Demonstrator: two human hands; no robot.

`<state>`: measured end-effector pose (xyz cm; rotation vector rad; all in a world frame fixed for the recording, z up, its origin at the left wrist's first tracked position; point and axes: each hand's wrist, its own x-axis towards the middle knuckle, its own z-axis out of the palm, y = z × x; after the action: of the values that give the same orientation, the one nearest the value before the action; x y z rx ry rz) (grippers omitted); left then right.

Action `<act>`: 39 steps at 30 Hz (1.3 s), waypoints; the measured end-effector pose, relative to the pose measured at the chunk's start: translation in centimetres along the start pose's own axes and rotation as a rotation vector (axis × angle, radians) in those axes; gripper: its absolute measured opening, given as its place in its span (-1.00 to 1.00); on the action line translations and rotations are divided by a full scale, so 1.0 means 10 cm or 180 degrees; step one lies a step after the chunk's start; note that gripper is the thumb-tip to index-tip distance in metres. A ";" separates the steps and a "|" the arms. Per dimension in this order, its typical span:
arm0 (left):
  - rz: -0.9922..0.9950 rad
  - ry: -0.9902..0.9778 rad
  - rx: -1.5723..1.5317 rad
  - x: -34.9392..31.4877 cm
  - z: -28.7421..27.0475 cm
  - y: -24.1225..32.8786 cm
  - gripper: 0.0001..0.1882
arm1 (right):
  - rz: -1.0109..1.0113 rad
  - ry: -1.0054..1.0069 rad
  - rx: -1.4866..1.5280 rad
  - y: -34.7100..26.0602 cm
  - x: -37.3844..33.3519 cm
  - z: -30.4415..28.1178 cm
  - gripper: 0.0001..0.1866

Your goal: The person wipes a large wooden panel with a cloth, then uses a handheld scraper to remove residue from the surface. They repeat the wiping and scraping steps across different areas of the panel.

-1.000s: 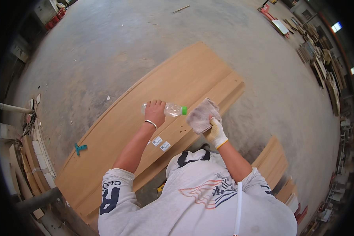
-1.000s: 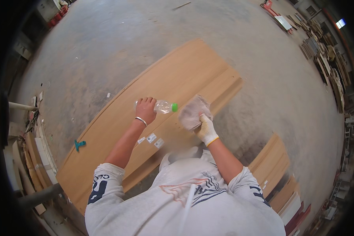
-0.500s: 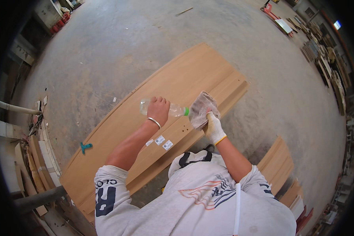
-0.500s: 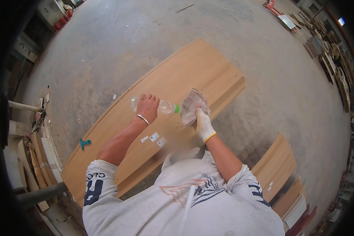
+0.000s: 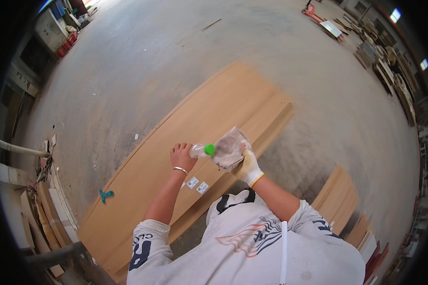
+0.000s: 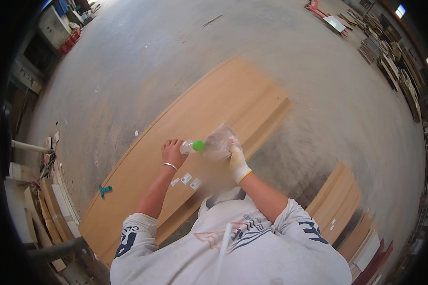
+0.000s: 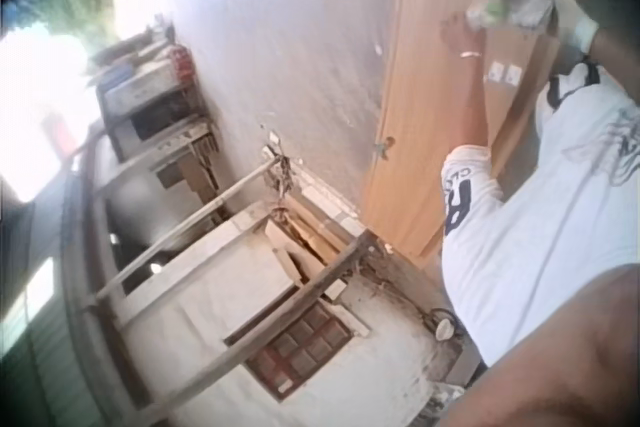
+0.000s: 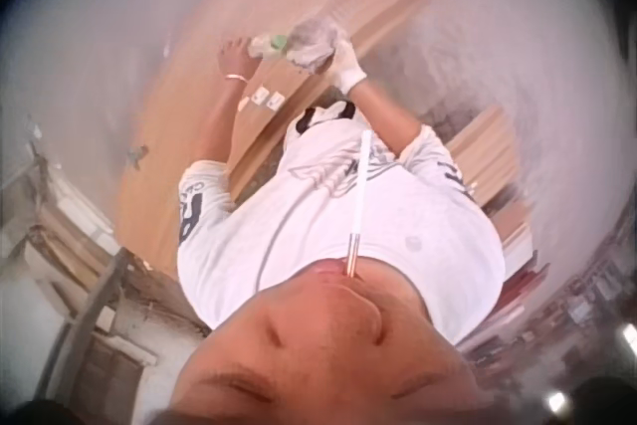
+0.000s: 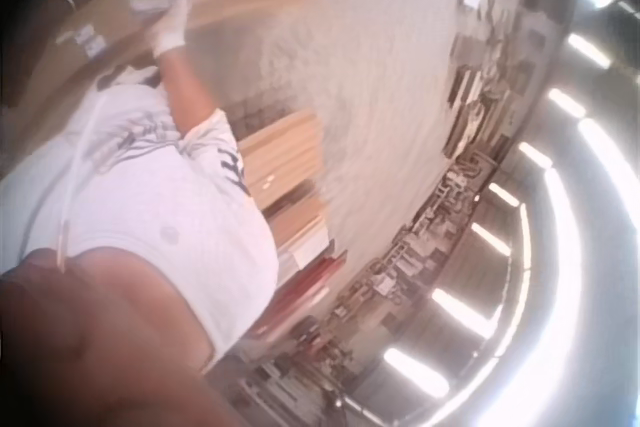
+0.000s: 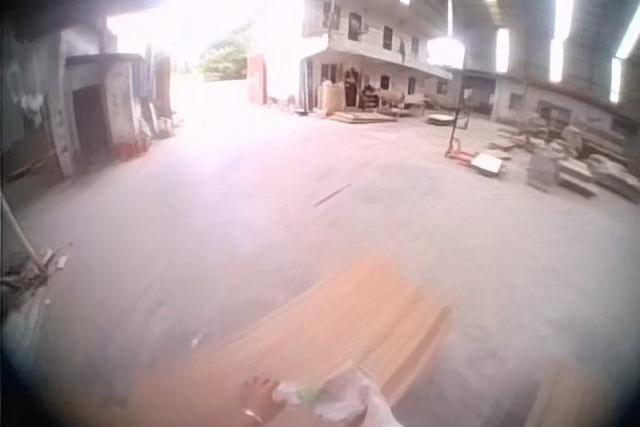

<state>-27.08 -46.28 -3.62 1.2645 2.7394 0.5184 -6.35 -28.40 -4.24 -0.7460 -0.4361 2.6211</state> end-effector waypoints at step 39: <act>-0.2378 0.0329 0.1447 -0.72 2.36 0.86 -0.41 | -0.3011 0.1256 -0.7921 -3.29 2.64 -1.94 -0.48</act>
<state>-11.12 -40.18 -23.41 0.1624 3.2115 -0.1209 -7.44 15.71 -18.67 -0.8942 -2.7053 -0.0997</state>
